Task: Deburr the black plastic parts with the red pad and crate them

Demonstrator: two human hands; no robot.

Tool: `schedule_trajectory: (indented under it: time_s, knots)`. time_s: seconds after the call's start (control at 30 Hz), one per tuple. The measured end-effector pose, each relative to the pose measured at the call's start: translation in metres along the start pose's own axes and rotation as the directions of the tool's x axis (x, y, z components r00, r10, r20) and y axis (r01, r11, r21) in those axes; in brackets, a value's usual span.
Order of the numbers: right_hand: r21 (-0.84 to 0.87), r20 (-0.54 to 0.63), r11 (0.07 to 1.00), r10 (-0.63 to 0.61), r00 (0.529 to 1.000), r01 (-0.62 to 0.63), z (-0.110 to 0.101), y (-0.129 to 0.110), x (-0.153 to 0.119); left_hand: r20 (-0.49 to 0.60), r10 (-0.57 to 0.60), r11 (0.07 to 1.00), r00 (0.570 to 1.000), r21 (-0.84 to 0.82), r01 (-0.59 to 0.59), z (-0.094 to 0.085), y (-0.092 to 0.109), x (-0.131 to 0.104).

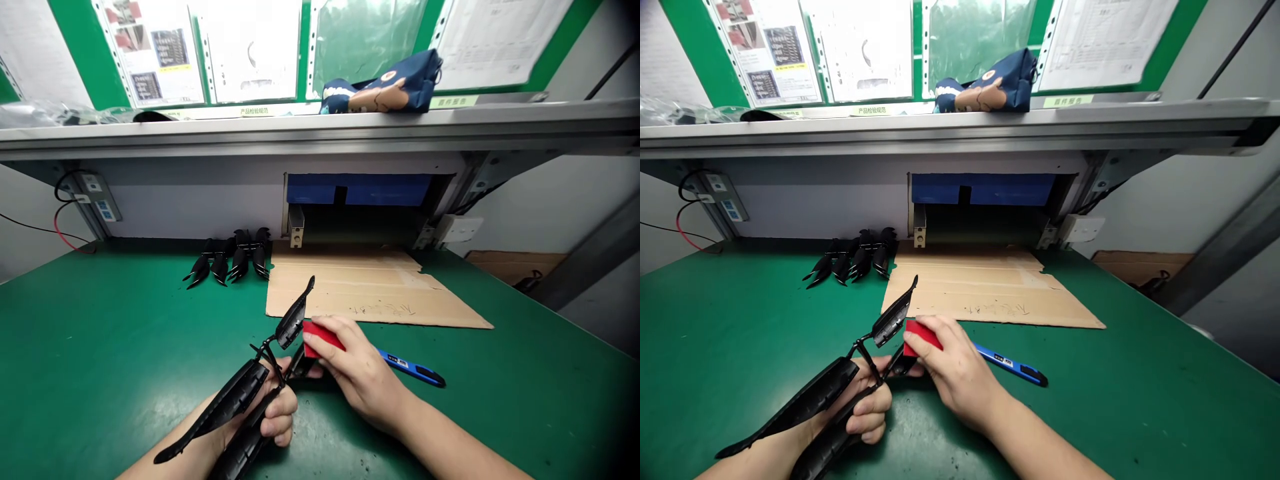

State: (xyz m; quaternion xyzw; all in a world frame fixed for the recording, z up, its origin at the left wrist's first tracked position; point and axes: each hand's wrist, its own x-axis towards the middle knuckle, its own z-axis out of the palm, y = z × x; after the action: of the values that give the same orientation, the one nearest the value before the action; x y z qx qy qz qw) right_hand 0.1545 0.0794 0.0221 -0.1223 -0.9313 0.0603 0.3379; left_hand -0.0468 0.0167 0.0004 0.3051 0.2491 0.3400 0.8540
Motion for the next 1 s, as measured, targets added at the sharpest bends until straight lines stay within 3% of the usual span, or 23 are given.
schedule_trajectory:
  time_s: [0.1,0.17,0.2,0.27,0.33,0.37,0.43,0.53,0.6,0.67,0.7,0.77,0.87,1.0]
  knots:
    - [0.004,0.022,1.000,0.009,1.000,-0.009,-0.001,0.002,-0.001,0.051,-0.007,1.000,0.999,-0.022,0.008,0.001,-0.001,-0.001]
    - [0.018,-0.039,0.991,0.132,0.991,-0.131,-0.003,0.011,-0.003,0.052,0.009,0.999,0.999,-0.033,-0.007,0.003,0.001,-0.003]
    - [0.049,-0.106,0.971,0.238,0.965,-0.235,-0.004,0.015,-0.005,0.045,0.022,0.999,0.999,-0.040,-0.020,0.004,0.002,-0.004]
    - [0.189,-0.238,0.890,0.452,0.860,-0.416,-0.006,0.021,-0.008,0.016,0.050,0.998,0.999,-0.049,-0.049,0.005,0.004,-0.003]
    - [0.382,-0.274,0.796,0.583,0.765,-0.470,-0.005,0.015,-0.008,-0.023,0.087,0.995,0.996,-0.045,-0.088,0.003,0.003,0.000]
    - [0.472,-0.245,0.753,0.612,0.752,-0.460,-0.004,0.008,-0.006,-0.036,0.098,0.995,0.995,-0.033,-0.099,0.001,0.002,0.002]
    - [0.592,-0.113,0.681,0.601,0.792,-0.432,-0.001,-0.009,-0.002,-0.038,0.094,0.996,0.995,-0.003,-0.094,-0.005,-0.003,0.007]
    - [0.622,0.036,0.649,0.535,0.844,-0.438,0.003,-0.023,0.002,0.013,0.011,0.999,1.000,0.044,-0.012,-0.011,-0.010,0.013]
    - [0.586,-0.022,0.664,0.587,0.810,-0.465,0.002,-0.018,0.002,0.020,0.018,0.999,1.000,0.048,-0.019,-0.011,-0.011,0.015]
    - [0.543,-0.148,0.684,0.648,0.747,-0.487,-0.002,-0.007,0.000,0.019,0.056,0.998,0.998,0.028,-0.056,-0.009,-0.011,0.014]
    - [0.514,-0.197,0.708,0.646,0.737,-0.484,-0.005,-0.002,-0.001,0.027,0.074,0.997,0.997,0.013,-0.075,-0.008,-0.010,0.014]
    - [0.451,-0.243,0.785,0.566,0.788,-0.425,-0.008,0.004,-0.003,0.069,0.074,0.997,0.995,0.000,-0.075,-0.005,-0.009,0.013]
    - [0.408,-0.189,0.860,0.409,0.893,-0.307,-0.007,0.000,-0.004,0.067,0.102,0.995,0.993,-0.005,-0.102,-0.004,-0.011,0.012]
    - [0.498,-0.121,0.805,0.432,0.894,-0.322,-0.001,-0.012,-0.001,0.060,0.169,0.986,0.984,0.002,-0.169,-0.001,-0.013,0.013]
